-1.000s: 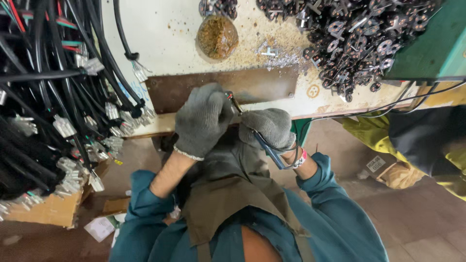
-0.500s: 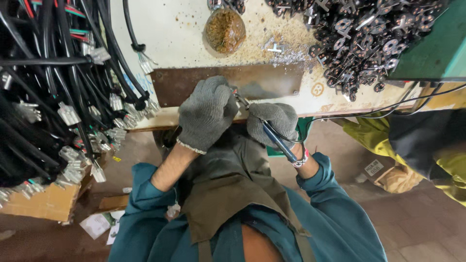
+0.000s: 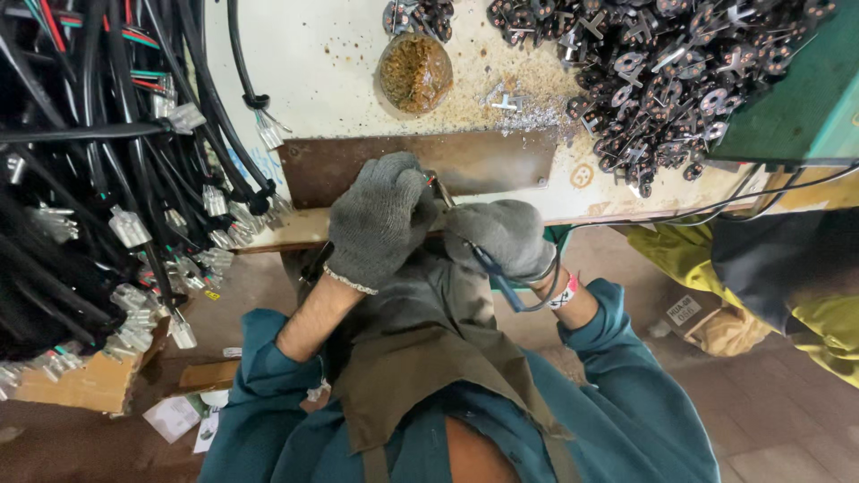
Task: The person solders wires to small metal connectors at a workbench. They hold a wire in one hand and a soldering iron in the other, apply solder to the joint, place the finished connector on the bench, and pick up the next wire and connector to repeat the process.
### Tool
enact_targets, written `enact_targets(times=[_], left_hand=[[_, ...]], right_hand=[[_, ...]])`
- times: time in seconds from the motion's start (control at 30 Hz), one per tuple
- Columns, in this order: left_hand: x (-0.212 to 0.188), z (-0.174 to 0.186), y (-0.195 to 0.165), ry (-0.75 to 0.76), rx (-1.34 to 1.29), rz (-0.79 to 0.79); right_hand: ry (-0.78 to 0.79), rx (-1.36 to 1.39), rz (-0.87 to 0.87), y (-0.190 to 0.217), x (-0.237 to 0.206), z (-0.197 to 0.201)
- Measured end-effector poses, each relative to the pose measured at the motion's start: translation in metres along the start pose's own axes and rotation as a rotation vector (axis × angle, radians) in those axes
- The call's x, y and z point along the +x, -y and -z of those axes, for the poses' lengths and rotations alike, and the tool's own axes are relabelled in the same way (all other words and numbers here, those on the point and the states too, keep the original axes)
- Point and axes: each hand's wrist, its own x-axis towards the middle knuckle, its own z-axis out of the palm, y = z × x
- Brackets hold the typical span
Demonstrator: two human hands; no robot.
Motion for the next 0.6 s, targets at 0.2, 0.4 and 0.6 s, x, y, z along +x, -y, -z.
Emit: enact_targets(times=[0.2, 0.4, 0.6], left_hand=[[0.0, 0.0, -0.002, -0.003, 0.022, -0.004], [0.002, -0.001, -0.004, -0.014, 0.046, 0.009], [0.002, -0.001, -0.005, -0.08, 0.075, -0.021]], right_hand=[[-0.095, 0.215, -0.142, -0.005, -0.003, -0.005], [-0.038, 0.462, -0.236, -0.005, -0.013, -0.011], [-0.106, 0.235, -0.077, 0.002, -0.003, -0.006]])
